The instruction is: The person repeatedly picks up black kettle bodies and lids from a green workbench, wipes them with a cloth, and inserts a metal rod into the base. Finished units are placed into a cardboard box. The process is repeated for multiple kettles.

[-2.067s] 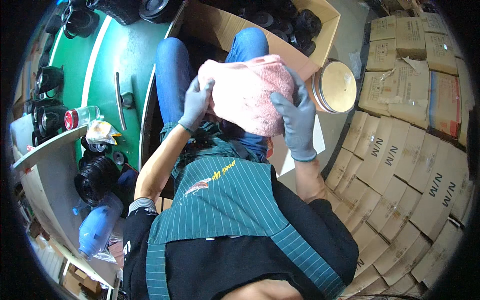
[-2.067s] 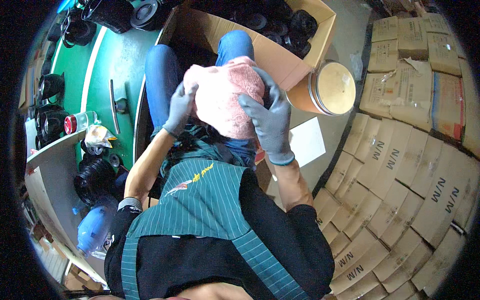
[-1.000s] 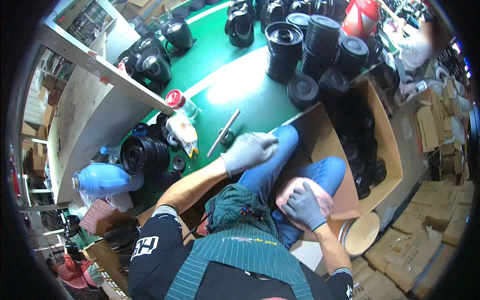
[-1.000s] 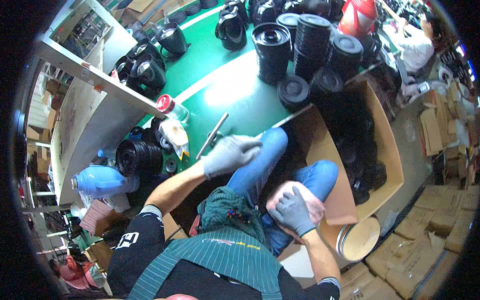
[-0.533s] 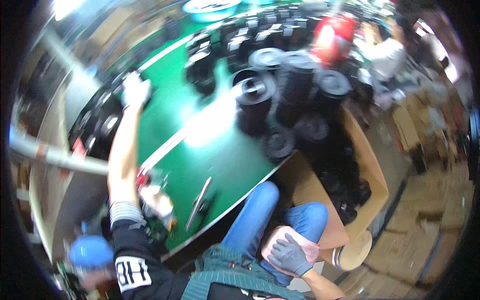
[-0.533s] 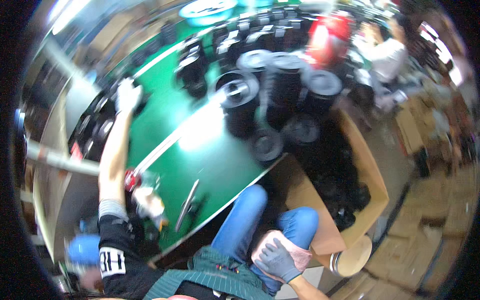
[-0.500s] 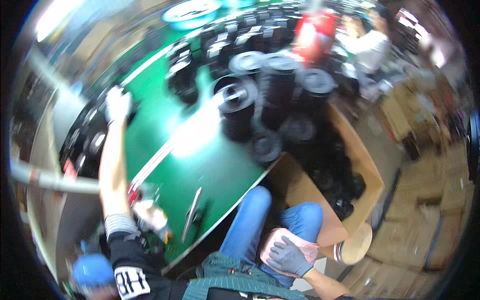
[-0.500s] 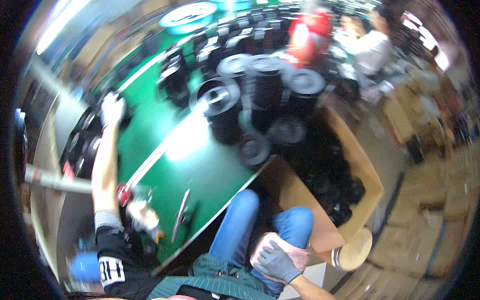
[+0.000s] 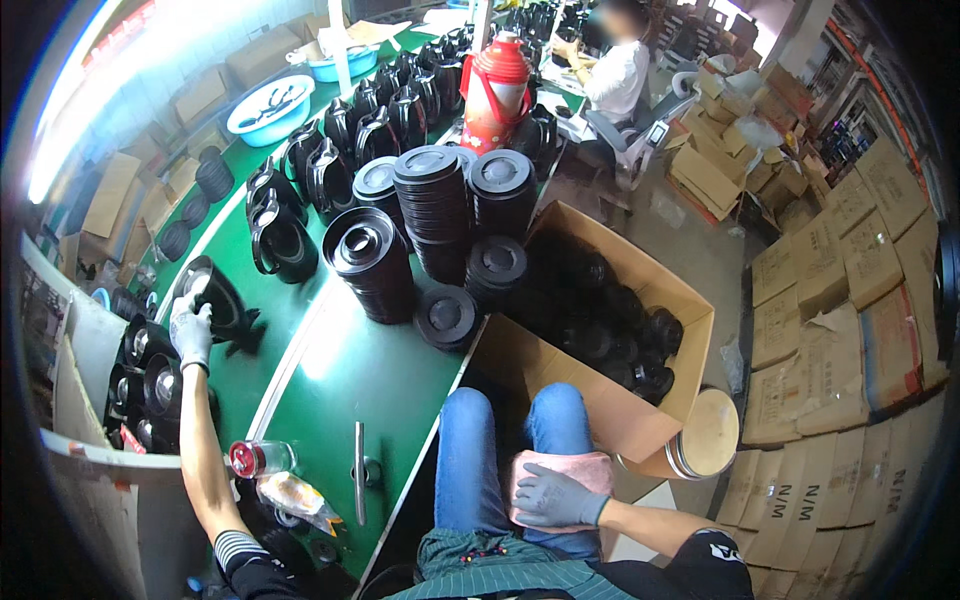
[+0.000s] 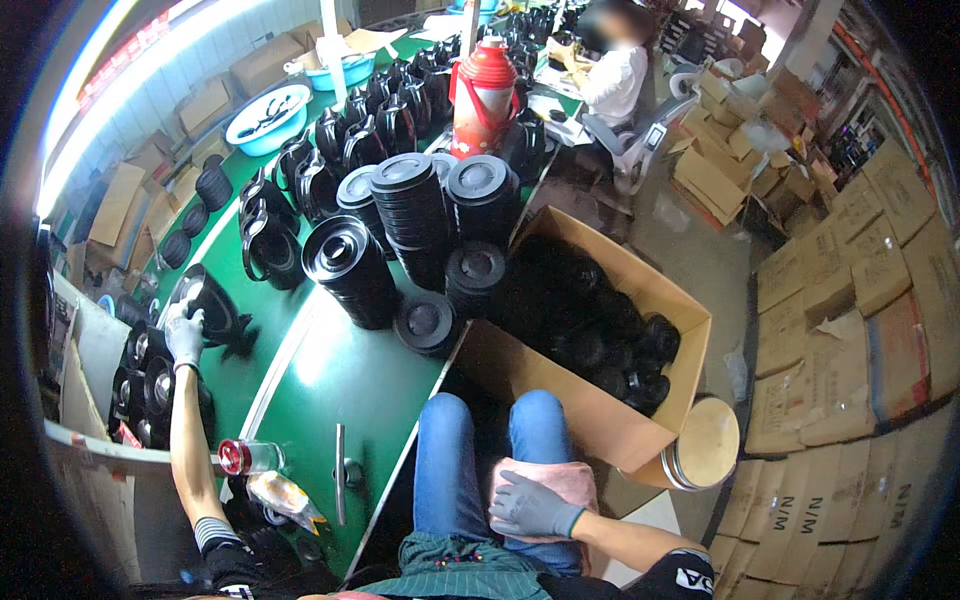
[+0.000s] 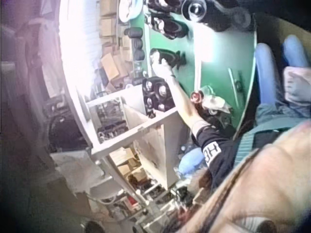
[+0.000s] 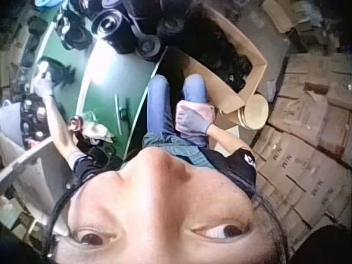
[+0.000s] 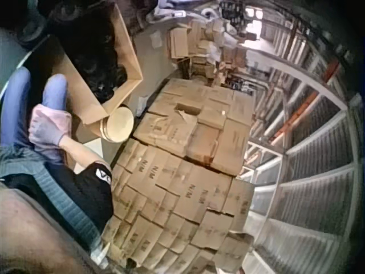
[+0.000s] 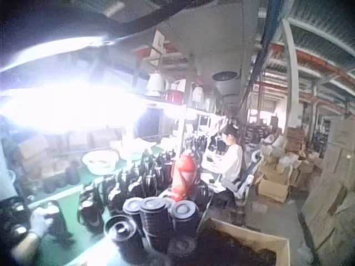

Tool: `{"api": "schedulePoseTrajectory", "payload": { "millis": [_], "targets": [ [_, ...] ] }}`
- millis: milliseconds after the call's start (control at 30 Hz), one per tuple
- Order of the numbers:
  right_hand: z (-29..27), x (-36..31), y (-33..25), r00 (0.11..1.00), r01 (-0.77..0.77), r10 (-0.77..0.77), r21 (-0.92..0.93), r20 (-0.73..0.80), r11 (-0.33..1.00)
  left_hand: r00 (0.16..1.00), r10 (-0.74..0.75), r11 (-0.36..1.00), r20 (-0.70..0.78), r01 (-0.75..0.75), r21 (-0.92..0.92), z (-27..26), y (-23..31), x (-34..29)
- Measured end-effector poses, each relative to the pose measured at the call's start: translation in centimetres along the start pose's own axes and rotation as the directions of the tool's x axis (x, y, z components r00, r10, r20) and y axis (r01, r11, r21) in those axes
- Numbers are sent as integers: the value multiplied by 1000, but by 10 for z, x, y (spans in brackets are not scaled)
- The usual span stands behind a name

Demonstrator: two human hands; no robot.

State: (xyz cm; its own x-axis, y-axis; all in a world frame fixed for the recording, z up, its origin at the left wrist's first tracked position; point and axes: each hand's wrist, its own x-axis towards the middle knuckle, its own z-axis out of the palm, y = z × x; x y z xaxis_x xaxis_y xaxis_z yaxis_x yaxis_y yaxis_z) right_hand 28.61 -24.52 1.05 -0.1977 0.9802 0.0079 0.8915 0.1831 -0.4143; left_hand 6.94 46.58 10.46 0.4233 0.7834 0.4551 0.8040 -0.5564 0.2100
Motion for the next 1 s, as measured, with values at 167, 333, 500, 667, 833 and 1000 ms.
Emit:
{"api": "schedulePoseTrajectory", "payload": {
  "millis": [167, 333, 500, 667, 833, 1000],
  "targets": [
    [-22, 6, -11, 997, 78, -77, -62, 27, 995, 984, 178, 922, 8, -163, -351, -109, 91, -85],
    [-131, 55, -20, 849, 87, -28, 87, -527, 992, 895, 447, 755, -4, -380, -535, -225, 205, -192],
    [-208, 62, -48, 748, 243, -190, -4, -636, 970, 694, 685, 560, 222, -305, -770, -255, 271, -267],
    [-182, 18, -50, 781, 422, -283, 136, -557, 896, 518, 816, 442, 258, -271, -855, -261, 302, -303],
    [-155, -26, -63, 779, 246, -45, 238, -626, 940, 635, 763, 329, 119, -223, -917, -224, 309, -330],
    [-142, -36, -79, 611, 69, 311, 440, -728, 895, 763, 647, 579, 10, -482, -658, -165, 259, -374]
  ]
}}
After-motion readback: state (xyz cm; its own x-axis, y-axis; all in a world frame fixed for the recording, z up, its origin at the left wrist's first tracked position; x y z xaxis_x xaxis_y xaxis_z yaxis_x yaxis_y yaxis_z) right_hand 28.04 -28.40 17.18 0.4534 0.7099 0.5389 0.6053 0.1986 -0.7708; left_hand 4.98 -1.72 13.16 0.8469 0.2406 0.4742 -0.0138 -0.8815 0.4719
